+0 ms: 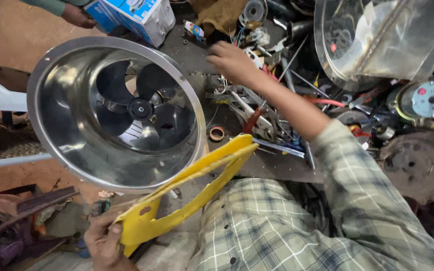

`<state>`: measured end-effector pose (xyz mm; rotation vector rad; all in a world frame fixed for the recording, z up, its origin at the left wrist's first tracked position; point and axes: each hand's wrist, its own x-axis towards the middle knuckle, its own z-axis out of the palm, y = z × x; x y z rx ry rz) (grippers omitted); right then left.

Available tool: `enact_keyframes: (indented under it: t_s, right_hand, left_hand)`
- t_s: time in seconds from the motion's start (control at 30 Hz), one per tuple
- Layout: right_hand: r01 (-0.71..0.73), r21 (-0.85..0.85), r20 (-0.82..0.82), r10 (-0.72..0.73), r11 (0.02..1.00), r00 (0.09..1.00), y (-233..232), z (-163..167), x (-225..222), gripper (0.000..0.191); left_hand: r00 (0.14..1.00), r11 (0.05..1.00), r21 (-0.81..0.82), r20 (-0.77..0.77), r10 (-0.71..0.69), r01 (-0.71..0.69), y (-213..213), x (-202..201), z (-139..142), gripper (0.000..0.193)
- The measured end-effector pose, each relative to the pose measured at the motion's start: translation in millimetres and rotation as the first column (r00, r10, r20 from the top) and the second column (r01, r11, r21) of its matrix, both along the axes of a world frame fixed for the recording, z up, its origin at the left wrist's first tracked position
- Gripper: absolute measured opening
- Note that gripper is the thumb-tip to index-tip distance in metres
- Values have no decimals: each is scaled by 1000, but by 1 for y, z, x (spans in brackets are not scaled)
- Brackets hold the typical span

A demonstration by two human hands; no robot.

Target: The person plugs a small device into a wall socket, then handles a small white component on a cluttered workbench. They take a yellow foam ring, fit it around a metal fan housing, press it into place, and trim the excess foam edge with scissors.

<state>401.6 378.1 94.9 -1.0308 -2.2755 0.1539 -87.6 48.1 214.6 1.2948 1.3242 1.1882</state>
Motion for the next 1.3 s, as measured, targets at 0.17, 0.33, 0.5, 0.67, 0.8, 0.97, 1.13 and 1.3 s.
enact_keyframes:
  t_s: [0.17,0.33,0.5,0.67,0.8,0.97,1.13,1.3]
  right_hand:
    - [59,128,240,-89,990,967,101,-24,-59,17]
    - [231,-150,398,-155,961,904,147,-37,-59,23]
    - [154,-451,448,73,879,891,127,-29,-18,41]
    - [53,-164,230,-14,985,973,137,-10,-34,21]
    - [103,-47,231,-89,994,969,177,-25,-74,10]
    - [126,-68,281,-102,990,954,194,-46,-88,10]
    - [103,-59,77,-98,993,992,183,-26,-65,10]
    - [-120,-501,-641,-275,857,717,91,43,10,13]
  left_hand:
    - [956,959,85,97,-277,269,24,69,9,26]
    - [936,936,76,43,-348,345,30,99,19,24]
    - [948,951,42,68,-310,307,19,98,23,23]
    - [942,949,61,114,-316,311,34,109,22,23]
    - [956,956,44,22,-292,291,49,124,26,25]
    - [980,996,-57,-181,-85,76,55,137,33,24]
    - [963,992,-124,-267,-33,0,80,149,37,25]
    - [934,983,86,-335,-122,159,106,159,48,22]
